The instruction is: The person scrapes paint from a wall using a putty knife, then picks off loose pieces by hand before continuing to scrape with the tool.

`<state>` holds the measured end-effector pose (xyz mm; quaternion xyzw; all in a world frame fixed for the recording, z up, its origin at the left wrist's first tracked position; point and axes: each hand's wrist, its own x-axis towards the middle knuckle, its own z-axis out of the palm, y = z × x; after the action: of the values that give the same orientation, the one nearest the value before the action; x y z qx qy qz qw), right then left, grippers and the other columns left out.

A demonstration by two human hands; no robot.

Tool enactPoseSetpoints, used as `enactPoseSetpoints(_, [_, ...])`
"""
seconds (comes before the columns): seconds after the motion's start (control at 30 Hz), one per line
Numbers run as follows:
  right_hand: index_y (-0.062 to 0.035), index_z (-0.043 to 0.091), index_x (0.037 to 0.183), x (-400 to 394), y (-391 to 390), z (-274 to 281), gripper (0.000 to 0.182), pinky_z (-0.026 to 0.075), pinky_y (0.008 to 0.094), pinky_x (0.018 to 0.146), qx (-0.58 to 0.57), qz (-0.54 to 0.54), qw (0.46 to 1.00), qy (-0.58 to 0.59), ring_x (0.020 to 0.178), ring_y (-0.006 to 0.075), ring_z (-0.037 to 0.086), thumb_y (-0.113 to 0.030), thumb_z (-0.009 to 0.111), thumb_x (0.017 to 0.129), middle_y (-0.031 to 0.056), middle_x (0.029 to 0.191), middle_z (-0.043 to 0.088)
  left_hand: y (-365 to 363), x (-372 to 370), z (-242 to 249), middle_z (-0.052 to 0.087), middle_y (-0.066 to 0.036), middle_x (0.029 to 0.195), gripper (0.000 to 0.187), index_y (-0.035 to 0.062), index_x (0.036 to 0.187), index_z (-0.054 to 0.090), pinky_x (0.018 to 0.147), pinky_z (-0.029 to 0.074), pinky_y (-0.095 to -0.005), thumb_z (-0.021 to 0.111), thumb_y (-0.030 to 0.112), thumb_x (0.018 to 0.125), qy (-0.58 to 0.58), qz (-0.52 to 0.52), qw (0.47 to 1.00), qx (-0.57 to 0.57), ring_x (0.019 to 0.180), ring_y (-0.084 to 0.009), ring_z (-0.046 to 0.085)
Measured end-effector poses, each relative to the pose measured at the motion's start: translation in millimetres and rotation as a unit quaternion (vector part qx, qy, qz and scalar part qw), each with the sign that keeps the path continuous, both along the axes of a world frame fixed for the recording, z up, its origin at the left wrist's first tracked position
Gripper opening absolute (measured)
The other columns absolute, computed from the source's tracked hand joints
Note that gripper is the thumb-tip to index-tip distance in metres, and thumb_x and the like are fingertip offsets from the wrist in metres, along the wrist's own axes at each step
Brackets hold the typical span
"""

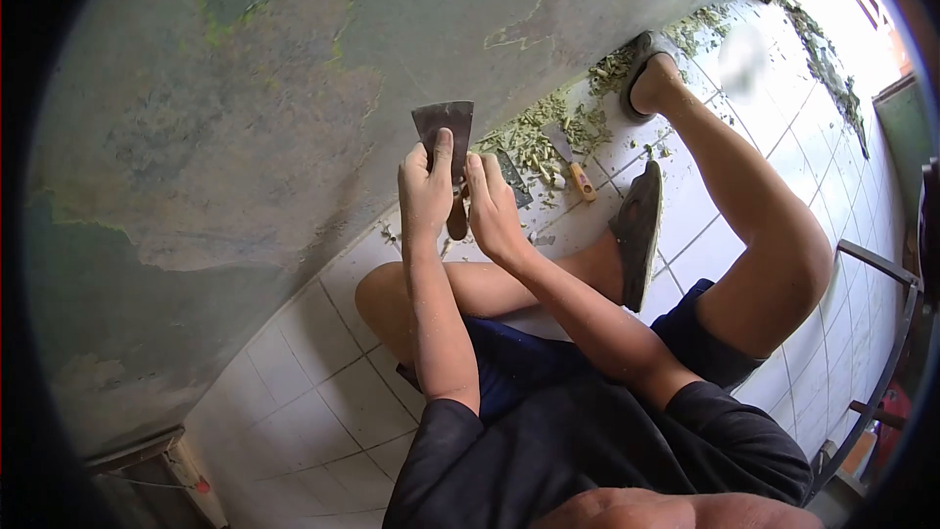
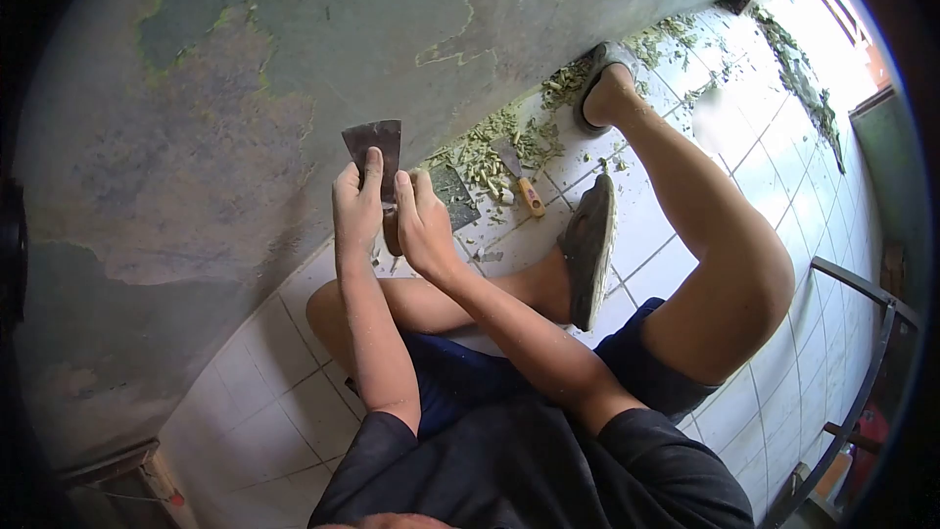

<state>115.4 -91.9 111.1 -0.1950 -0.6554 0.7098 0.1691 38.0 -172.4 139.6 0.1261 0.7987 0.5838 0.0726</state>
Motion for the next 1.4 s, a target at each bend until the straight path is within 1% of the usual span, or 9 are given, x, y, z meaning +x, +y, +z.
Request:
enactPoseSetpoints(0.1, [0.0027, 0.053, 0.118, -7, 12, 3, 0.037, 0.048, 0.0370, 0.075, 0.057, -0.059, 0.994, 0.075, 0.078, 0.0242, 0.060, -0.032, 0.045, 0.109, 0.0180, 0.088, 0.063, 15, -1, -24, 0.061, -0.009, 0.066, 0.063, -0.0049, 0.085, 0.063, 0.060, 0.044, -0.0365, 0.047, 0.053, 0.106, 0.014, 0.019, 0.999, -0.029, 0.064, -0.0153, 0.054])
enactPoseSetpoints(0.43, [0.0041, 0.063, 0.100, -18, 45, 15, 0.024, 0.045, 0.0325, 0.067, 0.186, -0.089, 0.971, 0.123, 0.072, 0.0165, 0.055, -0.020, 0.063, 0.101, 0.0114, 0.076, 0.058, 29, 10, -18, 0.059, -0.005, 0.078, 0.066, -0.0048, 0.098, 0.066, 0.071, 0.044, -0.0332, 0.041, 0.055, 0.108, -0.043, -0.016, 0.999, 0.007, 0.078, -0.0128, 0.050])
enactPoseSetpoints(0.5, [0.0054, 0.061, 0.097, -16, 44, 37, 0.020, 0.047, 0.0418, 0.088, 0.160, -0.050, 0.985, 0.039, 0.098, 0.0377, 0.061, -0.014, 0.062, 0.098, 0.0235, 0.099, 0.065, 31, 16, -11, 0.060, -0.006, 0.086, 0.061, -0.0042, 0.107, 0.063, 0.073, 0.045, -0.0321, 0.041, 0.053, 0.109, -0.045, -0.020, 0.997, 0.058, 0.081, -0.0127, 0.052])
enactPoseSetpoints(0.57, [0.0049, 0.055, 0.098, -28, 43, 60, 0.020, 0.049, 0.0430, 0.084, 0.201, -0.035, 0.978, 0.048, 0.097, 0.0384, 0.064, -0.015, 0.059, 0.100, 0.0245, 0.098, 0.067, 33, 16, -3, 0.060, -0.007, 0.075, 0.046, -0.0015, 0.109, 0.057, 0.065, 0.048, -0.0321, 0.047, 0.043, 0.108, -0.075, -0.025, 0.994, 0.079, 0.070, -0.0154, 0.058])
enactPoseSetpoints(0.63, [0.0045, 0.049, 0.102, -43, 40, 94, 0.023, 0.053, 0.0405, 0.066, 0.128, 0.000, 0.967, 0.222, 0.079, 0.0330, 0.070, -0.018, 0.055, 0.105, 0.0221, 0.089, 0.069, 39, 19, -8, 0.061, -0.007, 0.078, 0.039, -0.0007, 0.105, 0.056, 0.061, 0.050, -0.0295, 0.046, 0.037, 0.108, 0.169, -0.067, 0.968, 0.170, 0.067, -0.0159, 0.061])
enactPoseSetpoints(0.73, [0.0019, 0.050, 0.105, -48, 37, 161, 0.026, 0.051, 0.0272, 0.052, 0.067, 0.117, 0.978, 0.160, 0.064, 0.0149, 0.067, -0.024, 0.048, 0.109, 0.0166, 0.090, 0.072, 34, 35, 32, 0.058, -0.004, 0.074, 0.037, 0.0019, 0.101, 0.056, 0.050, 0.046, -0.0268, 0.044, 0.036, 0.109, 0.044, -0.108, 0.950, 0.289, 0.059, -0.0109, 0.056])
enactPoseSetpoints(0.77, [0.0019, 0.050, 0.105, -52, 37, 169, 0.026, 0.051, 0.0272, 0.052, 0.070, 0.118, 0.977, 0.160, 0.064, 0.0149, 0.067, -0.024, 0.048, 0.109, 0.0166, 0.090, 0.072, 31, 40, 48, 0.056, -0.003, 0.073, 0.037, 0.0025, 0.101, 0.056, 0.048, 0.044, -0.0261, 0.043, 0.036, 0.110, -0.095, -0.121, 0.923, 0.353, 0.057, -0.0087, 0.053])
enactPoseSetpoints(0.93, [0.0003, 0.049, 0.104, -70, 34, 173, 0.031, 0.052, 0.0268, 0.045, -0.076, 0.176, 0.969, 0.158, 0.054, 0.0191, 0.067, -0.030, 0.046, 0.109, 0.0169, 0.084, 0.071, 28, 52, 77, 0.049, 0.001, 0.065, 0.041, 0.0018, 0.101, 0.054, 0.044, 0.035, -0.0227, 0.045, 0.041, 0.109, -0.058, -0.001, 0.948, 0.313, 0.049, -0.0052, 0.043])
enactPoseSetpoints(1.4, [-0.0011, 0.054, 0.111, -69, 14, 163, 0.030, 0.044, 0.0209, 0.039, -0.224, 0.154, 0.950, 0.156, 0.053, 0.0136, 0.065, -0.030, 0.045, 0.109, 0.0134, 0.085, 0.072, 16, 61, 71, 0.057, -0.010, 0.079, 0.024, -0.0006, 0.101, 0.042, 0.061, 0.046, -0.0270, 0.061, 0.014, 0.098, 0.229, 0.180, 0.926, 0.240, 0.067, -0.0109, 0.057])
